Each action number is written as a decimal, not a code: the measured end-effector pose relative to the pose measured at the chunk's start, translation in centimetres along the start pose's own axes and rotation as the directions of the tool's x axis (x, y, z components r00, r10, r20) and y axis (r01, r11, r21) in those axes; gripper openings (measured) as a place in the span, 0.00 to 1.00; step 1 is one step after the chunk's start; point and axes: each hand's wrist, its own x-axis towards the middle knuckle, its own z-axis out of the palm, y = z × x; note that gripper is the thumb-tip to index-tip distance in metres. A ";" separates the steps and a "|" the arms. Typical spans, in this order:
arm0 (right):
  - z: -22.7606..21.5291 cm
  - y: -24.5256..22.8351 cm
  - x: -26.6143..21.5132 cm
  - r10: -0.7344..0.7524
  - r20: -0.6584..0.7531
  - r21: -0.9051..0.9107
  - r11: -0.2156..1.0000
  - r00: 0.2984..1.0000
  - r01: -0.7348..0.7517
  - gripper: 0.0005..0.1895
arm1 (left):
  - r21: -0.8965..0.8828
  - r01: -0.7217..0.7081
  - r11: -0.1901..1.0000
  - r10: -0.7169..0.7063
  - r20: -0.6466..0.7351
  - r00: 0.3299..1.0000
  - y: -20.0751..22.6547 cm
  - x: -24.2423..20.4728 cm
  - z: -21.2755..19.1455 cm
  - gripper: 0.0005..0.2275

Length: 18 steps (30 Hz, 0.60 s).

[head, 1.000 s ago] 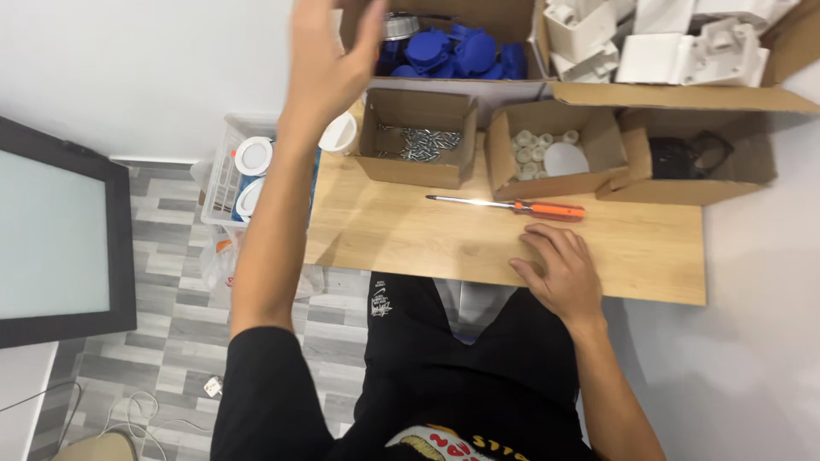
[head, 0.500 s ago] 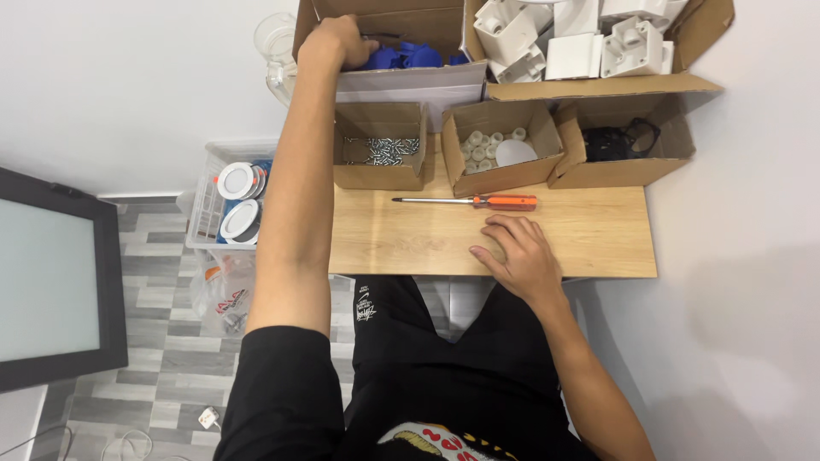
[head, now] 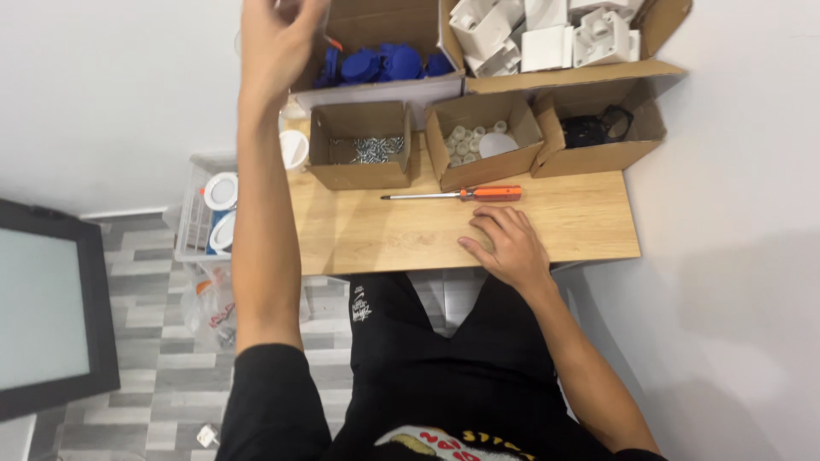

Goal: The person assembles a circular light fixture by placing a white diffuser over the internal components and securing it. They repeat this process for a second fixture. Finally, they pick up a blue electrical junction box and connect wires to it.

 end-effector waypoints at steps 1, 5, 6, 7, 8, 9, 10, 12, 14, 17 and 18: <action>0.0 -0.1 -0.1 -0.017 -0.001 -0.009 1.000 1.000 0.017 0.23 | -0.313 0.148 0.938 -0.157 -0.006 0.988 2.5 -1.4 -0.9 0.05; 0.0 -0.5 -0.1 -0.051 -0.027 -0.036 0.998 0.998 0.050 0.23 | -0.891 0.302 0.340 -0.363 0.172 0.916 7.1 -8.1 -2.8 0.14; 0.1 -0.3 -0.1 -0.054 -0.029 -0.038 0.998 0.998 0.053 0.23 | -0.892 0.298 0.340 -0.361 0.169 0.917 6.8 -9.7 -2.0 0.14; 0.3 -0.3 -0.2 -0.025 -0.036 -0.016 1.000 0.999 0.025 0.22 | -0.923 0.307 0.233 -0.397 0.198 0.896 6.4 -11.6 -1.1 0.17; 0.5 -0.3 -0.3 0.004 -0.042 0.005 1.000 0.999 -0.003 0.21 | -0.943 0.308 0.123 -0.428 0.229 0.874 6.1 -13.4 -0.4 0.20; 0.4 -0.4 -0.3 -0.003 -0.047 0.001 1.000 0.999 0.003 0.21 | -0.945 0.301 0.126 -0.423 0.223 0.878 6.7 -14.6 0.6 0.20; 0.3 -0.5 -0.3 0.001 -0.036 -0.009 1.000 0.999 -0.002 0.21 | -0.931 0.346 0.116 -0.421 0.269 0.866 7.3 -15.8 1.6 0.19; 0.2 -0.6 -0.2 0.002 -0.035 -0.025 1.000 0.999 -0.003 0.22 | -0.916 0.385 0.111 -0.409 0.311 0.858 7.4 -18.3 3.9 0.19; 0.0 -0.7 -0.3 0.024 0.002 -0.024 0.999 1.000 -0.024 0.21 | -0.869 0.489 0.071 -0.453 0.409 0.792 6.4 -21.1 6.4 0.17; -0.2 -0.8 -0.5 0.059 0.044 -0.020 0.998 0.997 -0.058 0.22 | -0.750 0.628 0.210 -0.562 0.432 0.705 6.8 -24.0 8.4 0.13; -0.3 -0.7 -0.5 0.055 0.039 -0.024 0.998 0.998 -0.054 0.22 | -0.753 0.623 0.212 -0.558 0.429 0.710 7.6 -24.0 8.2 0.13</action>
